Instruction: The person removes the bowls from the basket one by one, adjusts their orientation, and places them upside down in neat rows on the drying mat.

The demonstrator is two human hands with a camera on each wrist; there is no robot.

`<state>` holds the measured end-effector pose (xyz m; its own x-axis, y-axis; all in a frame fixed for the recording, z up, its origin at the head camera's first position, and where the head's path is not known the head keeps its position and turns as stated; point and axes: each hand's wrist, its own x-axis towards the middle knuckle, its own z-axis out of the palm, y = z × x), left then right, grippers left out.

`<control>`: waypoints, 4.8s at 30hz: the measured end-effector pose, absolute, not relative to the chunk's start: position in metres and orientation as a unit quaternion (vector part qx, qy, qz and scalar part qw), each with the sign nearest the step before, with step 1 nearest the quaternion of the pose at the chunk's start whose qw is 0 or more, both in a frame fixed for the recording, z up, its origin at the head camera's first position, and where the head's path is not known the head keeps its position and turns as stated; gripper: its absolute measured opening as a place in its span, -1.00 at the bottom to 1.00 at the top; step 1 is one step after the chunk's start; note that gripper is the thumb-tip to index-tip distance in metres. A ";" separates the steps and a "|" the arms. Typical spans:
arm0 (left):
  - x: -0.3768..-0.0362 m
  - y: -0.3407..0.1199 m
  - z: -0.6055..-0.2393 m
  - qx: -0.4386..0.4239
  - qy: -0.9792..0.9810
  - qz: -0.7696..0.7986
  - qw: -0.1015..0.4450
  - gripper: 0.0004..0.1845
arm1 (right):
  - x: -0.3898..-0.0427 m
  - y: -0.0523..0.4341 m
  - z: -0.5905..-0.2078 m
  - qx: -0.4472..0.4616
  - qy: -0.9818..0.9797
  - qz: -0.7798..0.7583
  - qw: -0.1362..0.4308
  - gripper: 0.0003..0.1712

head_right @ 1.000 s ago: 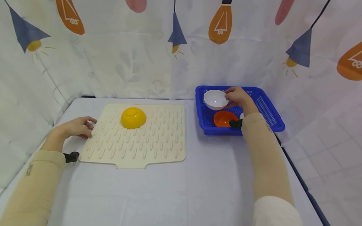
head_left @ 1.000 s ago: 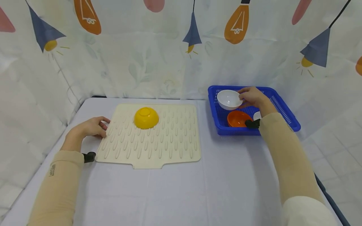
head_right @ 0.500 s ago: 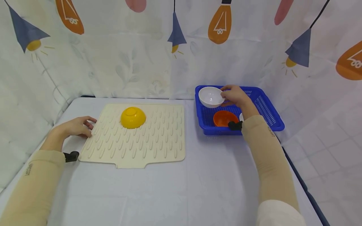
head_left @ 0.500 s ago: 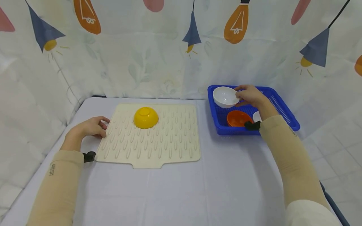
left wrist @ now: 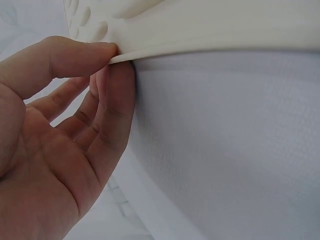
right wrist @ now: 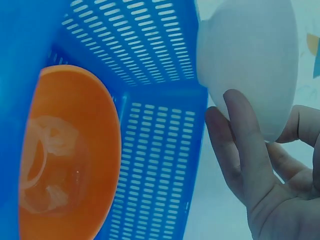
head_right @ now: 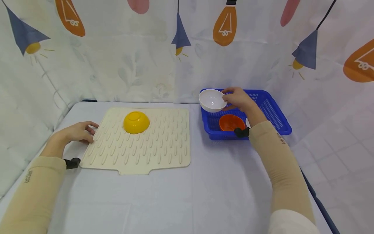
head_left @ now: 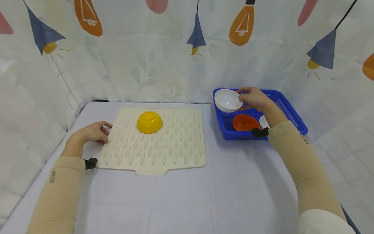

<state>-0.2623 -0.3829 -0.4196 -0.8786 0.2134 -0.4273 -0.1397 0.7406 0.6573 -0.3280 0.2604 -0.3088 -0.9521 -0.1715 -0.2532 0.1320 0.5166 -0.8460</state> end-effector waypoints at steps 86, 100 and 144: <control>-0.232 -0.325 -0.372 -0.001 0.962 0.228 0.148 -0.26 | -0.289 0.122 -0.364 -0.092 0.818 -0.527 0.212 -0.48; -0.224 -0.269 -0.370 0.014 0.910 0.393 0.128 -0.31 | -0.285 0.112 -0.368 -0.095 0.799 -0.546 0.235 -0.49; -0.217 -0.164 -0.402 0.007 0.613 0.736 0.286 -0.35 | -0.264 0.101 -0.384 -0.082 0.789 -0.547 0.266 -0.46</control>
